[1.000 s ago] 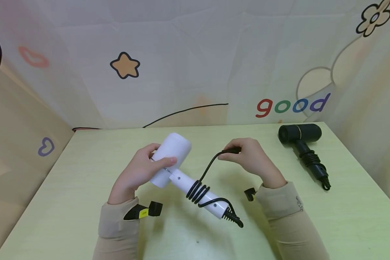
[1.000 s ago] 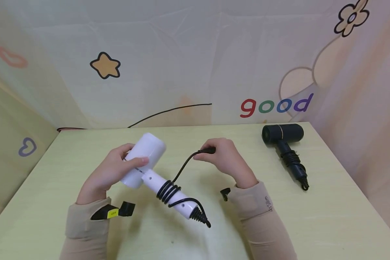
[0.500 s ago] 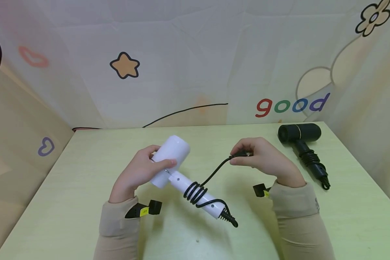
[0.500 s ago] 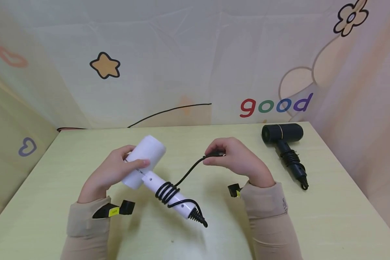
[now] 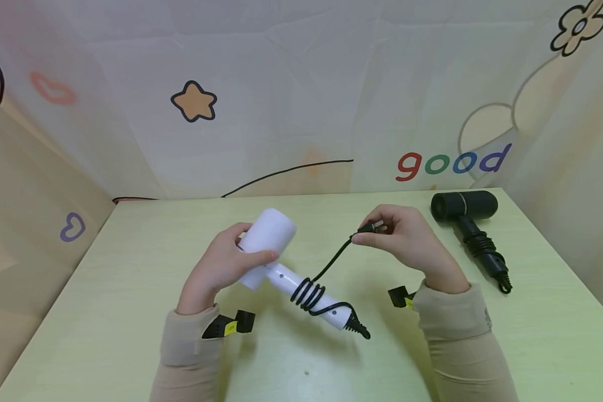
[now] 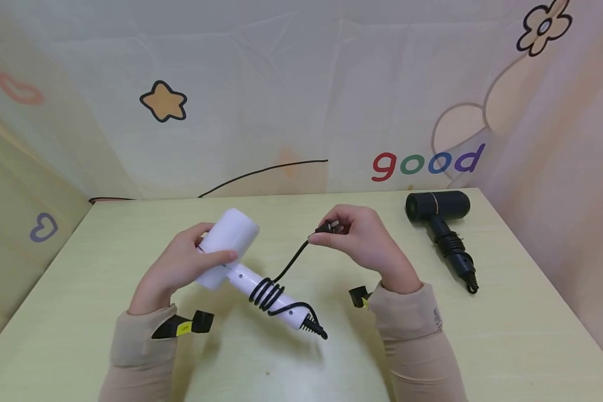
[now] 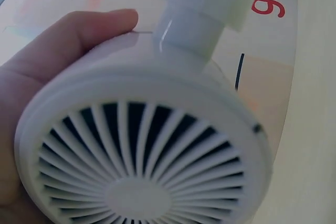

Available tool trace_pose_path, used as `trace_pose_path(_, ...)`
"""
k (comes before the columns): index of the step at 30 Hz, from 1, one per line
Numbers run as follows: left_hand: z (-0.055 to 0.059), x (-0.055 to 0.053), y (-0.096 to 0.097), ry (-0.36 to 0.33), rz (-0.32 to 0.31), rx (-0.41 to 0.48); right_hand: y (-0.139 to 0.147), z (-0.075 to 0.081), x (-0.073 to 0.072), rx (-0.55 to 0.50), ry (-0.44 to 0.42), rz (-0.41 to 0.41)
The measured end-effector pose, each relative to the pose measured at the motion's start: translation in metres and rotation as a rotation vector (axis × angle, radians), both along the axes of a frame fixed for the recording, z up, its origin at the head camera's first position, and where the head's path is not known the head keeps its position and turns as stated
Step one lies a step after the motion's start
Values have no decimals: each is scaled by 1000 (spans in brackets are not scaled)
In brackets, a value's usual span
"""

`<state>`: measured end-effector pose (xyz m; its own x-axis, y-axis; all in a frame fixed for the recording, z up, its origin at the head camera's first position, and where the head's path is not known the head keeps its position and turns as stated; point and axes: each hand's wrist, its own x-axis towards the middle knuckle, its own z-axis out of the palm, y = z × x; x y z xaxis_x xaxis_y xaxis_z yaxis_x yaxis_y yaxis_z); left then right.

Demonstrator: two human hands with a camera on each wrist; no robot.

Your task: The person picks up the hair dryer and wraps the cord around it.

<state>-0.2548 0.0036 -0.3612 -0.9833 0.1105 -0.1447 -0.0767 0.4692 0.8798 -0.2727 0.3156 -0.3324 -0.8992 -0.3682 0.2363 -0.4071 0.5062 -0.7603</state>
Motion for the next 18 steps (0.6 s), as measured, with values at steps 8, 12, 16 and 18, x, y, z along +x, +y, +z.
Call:
trace_pose_path(8, 0, 0, 12, 75, 66, -97, -10, 2, 12, -59, 99, -34)
trace_pose_path(12, 0, 1, 18, 110, 64, -178, -16, 2, 16, -52, 178, -16)
trace_pose_path(16, -1, 2, 23, 138, 54, -236, -20, 3, 18, -31, 228, -6)
trace_pose_path(18, -1, 3, 24, 154, 70, -250, -21, 4, 21, -25, 262, 3)
